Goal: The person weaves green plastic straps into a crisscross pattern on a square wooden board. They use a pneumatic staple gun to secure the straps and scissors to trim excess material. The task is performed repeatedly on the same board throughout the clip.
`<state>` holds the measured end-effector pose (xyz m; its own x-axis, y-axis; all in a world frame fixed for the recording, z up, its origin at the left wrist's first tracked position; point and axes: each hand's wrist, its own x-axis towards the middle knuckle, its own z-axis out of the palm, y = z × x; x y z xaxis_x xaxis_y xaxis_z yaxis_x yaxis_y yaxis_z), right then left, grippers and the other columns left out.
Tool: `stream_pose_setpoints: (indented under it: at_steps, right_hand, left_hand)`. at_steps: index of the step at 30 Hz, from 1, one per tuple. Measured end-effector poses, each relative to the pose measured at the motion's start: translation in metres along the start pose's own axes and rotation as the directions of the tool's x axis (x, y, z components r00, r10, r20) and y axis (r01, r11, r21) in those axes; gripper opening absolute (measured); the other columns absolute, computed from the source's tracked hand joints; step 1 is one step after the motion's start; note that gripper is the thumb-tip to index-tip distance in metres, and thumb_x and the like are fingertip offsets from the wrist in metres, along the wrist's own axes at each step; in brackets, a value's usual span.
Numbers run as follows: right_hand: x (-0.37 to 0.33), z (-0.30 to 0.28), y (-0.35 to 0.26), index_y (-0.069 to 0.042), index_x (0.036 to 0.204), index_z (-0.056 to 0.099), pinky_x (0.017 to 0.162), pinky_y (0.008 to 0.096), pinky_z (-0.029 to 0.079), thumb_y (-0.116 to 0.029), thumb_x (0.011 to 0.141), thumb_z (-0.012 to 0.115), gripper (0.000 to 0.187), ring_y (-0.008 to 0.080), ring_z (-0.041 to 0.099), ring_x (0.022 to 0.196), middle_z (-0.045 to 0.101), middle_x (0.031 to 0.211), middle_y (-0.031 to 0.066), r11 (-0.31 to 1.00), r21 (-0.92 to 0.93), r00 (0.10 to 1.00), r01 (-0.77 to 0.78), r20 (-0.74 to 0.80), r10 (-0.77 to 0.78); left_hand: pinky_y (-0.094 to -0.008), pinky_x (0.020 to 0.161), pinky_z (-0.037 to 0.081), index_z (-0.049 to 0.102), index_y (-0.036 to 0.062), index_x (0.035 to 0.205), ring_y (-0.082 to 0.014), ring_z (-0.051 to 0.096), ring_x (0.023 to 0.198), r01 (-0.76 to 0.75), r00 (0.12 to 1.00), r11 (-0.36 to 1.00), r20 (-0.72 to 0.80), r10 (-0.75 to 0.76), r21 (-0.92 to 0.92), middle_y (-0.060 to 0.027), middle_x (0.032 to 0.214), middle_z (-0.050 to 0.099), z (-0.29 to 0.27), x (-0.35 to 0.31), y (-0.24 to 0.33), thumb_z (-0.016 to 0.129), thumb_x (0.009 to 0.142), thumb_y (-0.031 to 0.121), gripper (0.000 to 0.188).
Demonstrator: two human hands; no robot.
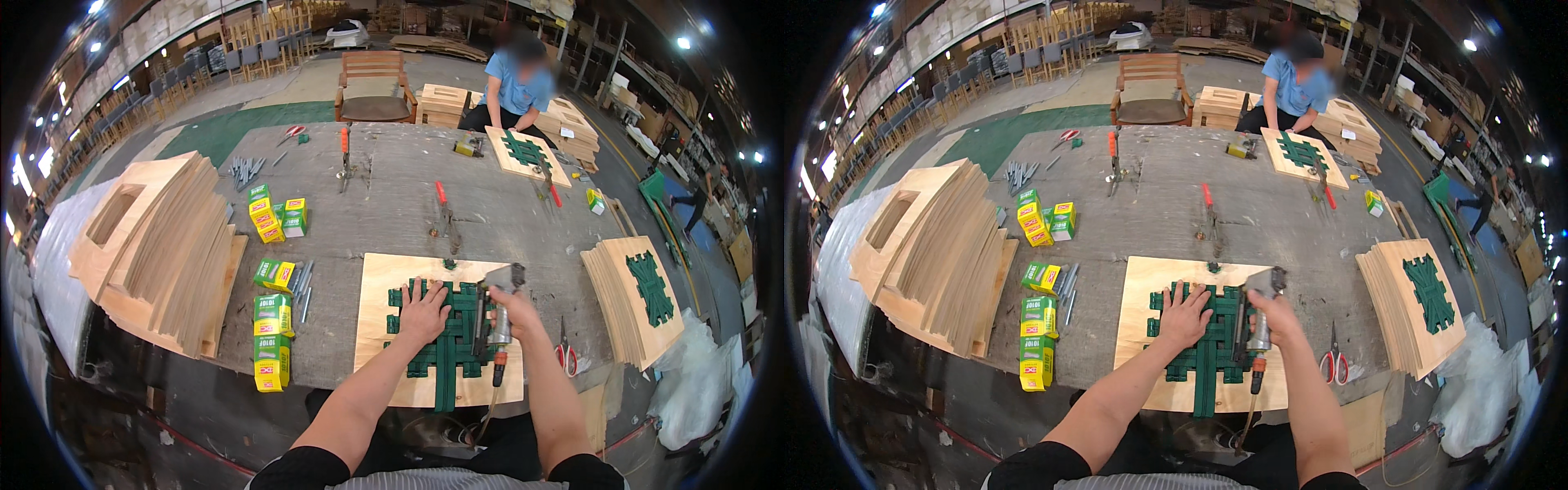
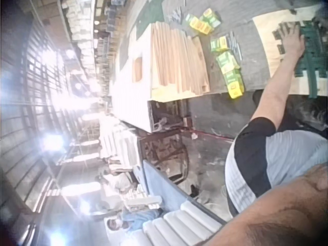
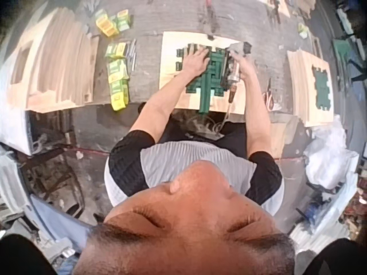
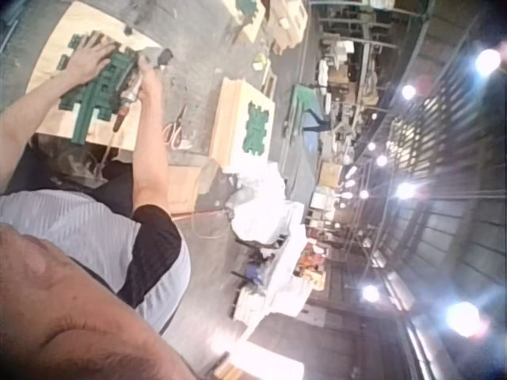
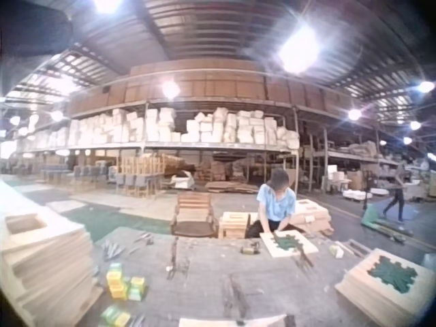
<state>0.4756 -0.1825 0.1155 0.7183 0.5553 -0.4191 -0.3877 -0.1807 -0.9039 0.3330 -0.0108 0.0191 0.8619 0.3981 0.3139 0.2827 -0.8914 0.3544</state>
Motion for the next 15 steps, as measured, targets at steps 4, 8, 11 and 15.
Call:
stream_pose_setpoints:
  at_steps: [4,8,11,15]
  right_hand:
    - [0.018,0.046,0.000,-0.004,0.112,0.064,0.046,0.0334,0.051,-0.022,0.094,0.076,0.028,0.0160,0.060,0.056,0.064,0.090,0.0046,0.987,-0.161,1.000,-0.010,0.021,0.013]
    - [0.028,0.073,-0.002,-0.004,0.107,0.067,0.046,0.0329,0.049,-0.021,0.095,0.075,0.022,0.0159,0.060,0.055,0.065,0.088,0.0043,0.971,-0.236,0.999,-0.029,0.029,0.037]
    - [0.033,0.078,0.002,-0.005,0.107,0.067,0.046,0.0331,0.049,-0.021,0.096,0.074,0.021,0.0160,0.060,0.055,0.065,0.087,0.0043,0.962,-0.267,0.999,-0.048,0.002,0.051]
    - [0.038,0.083,0.005,-0.005,0.107,0.067,0.046,0.0337,0.048,-0.021,0.096,0.073,0.020,0.0158,0.060,0.056,0.064,0.084,0.0042,0.951,-0.306,0.999,-0.035,-0.006,0.035]
  left_hand:
    - [-0.0672,0.122,0.020,0.056,0.0177,0.147,-0.0442,0.032,0.151,0.010,1.000,1.000,0.002,-0.010,-0.020,-0.0030,0.159,0.047,-0.001,0.000,0.000,0.053,0.104,0.042,0.050]
    - [-0.0665,0.121,0.021,0.057,0.0171,0.146,-0.0438,0.033,0.150,0.018,1.000,0.999,-0.022,-0.018,-0.027,-0.0030,0.158,0.048,-0.003,-0.001,-0.007,0.052,0.104,0.039,0.047]
    - [-0.0664,0.121,0.021,0.058,0.0169,0.145,-0.0435,0.034,0.150,0.018,1.000,0.999,-0.024,-0.019,-0.032,-0.0030,0.156,0.049,-0.001,-0.001,-0.006,0.052,0.104,0.037,0.046]
    - [-0.0662,0.121,0.021,0.059,0.0170,0.144,-0.0433,0.035,0.149,0.022,0.998,0.998,-0.053,-0.025,-0.054,-0.0030,0.155,0.051,0.000,-0.002,-0.007,0.053,0.104,0.035,0.044]
